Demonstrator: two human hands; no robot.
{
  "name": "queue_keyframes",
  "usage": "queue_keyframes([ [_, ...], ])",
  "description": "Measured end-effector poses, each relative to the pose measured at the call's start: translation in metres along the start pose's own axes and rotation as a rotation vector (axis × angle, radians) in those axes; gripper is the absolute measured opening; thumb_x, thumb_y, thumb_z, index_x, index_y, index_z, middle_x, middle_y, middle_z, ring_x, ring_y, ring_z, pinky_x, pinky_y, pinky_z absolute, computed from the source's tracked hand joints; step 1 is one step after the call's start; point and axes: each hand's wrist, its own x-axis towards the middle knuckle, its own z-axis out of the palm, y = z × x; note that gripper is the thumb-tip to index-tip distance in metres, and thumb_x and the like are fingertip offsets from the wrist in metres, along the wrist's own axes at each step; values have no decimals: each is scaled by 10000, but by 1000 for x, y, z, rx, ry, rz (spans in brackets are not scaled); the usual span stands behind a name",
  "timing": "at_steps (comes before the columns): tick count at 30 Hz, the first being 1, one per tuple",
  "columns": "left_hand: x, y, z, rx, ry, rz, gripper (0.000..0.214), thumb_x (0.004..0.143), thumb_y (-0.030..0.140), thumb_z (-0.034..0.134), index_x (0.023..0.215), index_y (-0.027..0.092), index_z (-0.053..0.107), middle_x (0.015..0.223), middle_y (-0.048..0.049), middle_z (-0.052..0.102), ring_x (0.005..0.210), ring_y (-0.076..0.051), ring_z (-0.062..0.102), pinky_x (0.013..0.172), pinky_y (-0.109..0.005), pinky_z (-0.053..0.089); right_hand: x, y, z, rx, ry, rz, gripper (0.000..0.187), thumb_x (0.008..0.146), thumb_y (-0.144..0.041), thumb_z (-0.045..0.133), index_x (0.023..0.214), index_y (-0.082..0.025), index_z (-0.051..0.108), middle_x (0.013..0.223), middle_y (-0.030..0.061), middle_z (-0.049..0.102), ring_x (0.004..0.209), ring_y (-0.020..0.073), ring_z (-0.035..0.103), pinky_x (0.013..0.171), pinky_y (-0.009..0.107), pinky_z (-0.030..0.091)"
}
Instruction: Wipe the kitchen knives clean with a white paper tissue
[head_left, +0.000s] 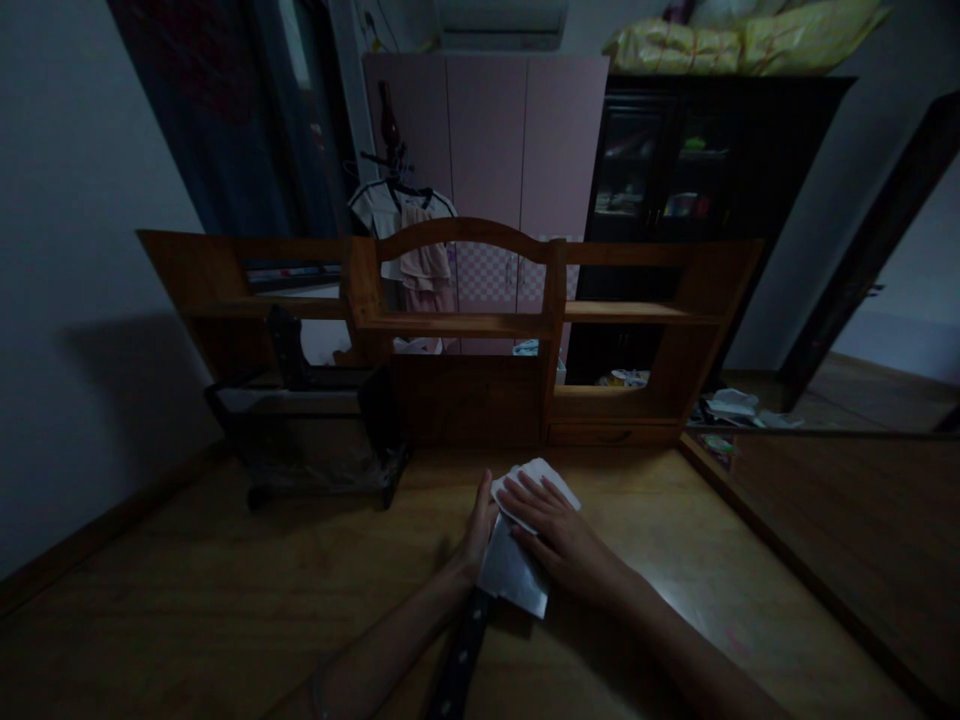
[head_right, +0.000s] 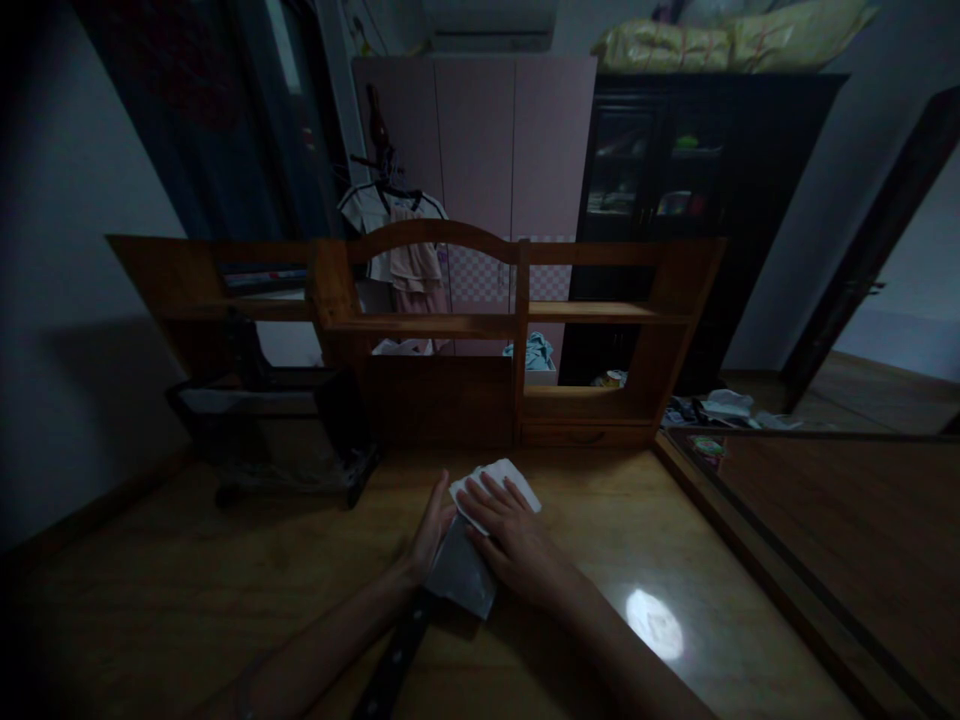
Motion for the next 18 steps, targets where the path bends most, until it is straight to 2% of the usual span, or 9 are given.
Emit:
queue_keyframes([
  [3, 0, 0, 2, -1, 28, 10, 682, 851, 662, 334, 1010, 75, 642, 742, -106, 696, 597, -199, 637, 671, -296, 446, 0, 2, -1, 1, -13, -7, 503, 977, -380, 326, 1450, -352, 157, 1513, -45, 236, 1412, 196, 135, 1146, 481, 161],
  [6, 0, -1, 6, 25, 5, 22, 681, 843, 671, 343, 964, 78, 654, 686, -97, 683, 582, -191, 627, 649, -286, 442, -2, 10, -2, -32, 25, 50, 523, 976, -397, 314, 1460, -332, 127, 1532, -21, 162, 1415, 207, 113, 1145, 482, 150],
  [10, 0, -3, 9, 44, -61, 22, 699, 833, 687, 338, 1011, 86, 647, 707, -101, 686, 594, -190, 627, 656, -289, 443, -5, 19, -3, -62, 28, 110, 540, 976, -426, 287, 1463, -338, 70, 1545, -25, 76, 1420, 218, 32, 1144, 508, 95],
  [13, 1, -4, 8, 17, -48, 36, 671, 830, 676, 369, 1010, 94, 650, 739, -100, 691, 640, -195, 638, 707, -300, 449, -6, 18, -4, -42, 3, 93, 511, 981, -423, 270, 1459, -354, 104, 1547, -40, 36, 1420, 224, -10, 1142, 521, 52],
  [18, 0, 0, 9, -115, 71, 76, 542, 864, 577, 414, 1001, 112, 658, 826, -92, 707, 749, -200, 657, 814, -307, 450, -3, 3, -8, 109, -76, 0, 482, 990, -398, 253, 1455, -338, 143, 1538, -50, 145, 1423, 197, 51, 1158, 478, 59],
])
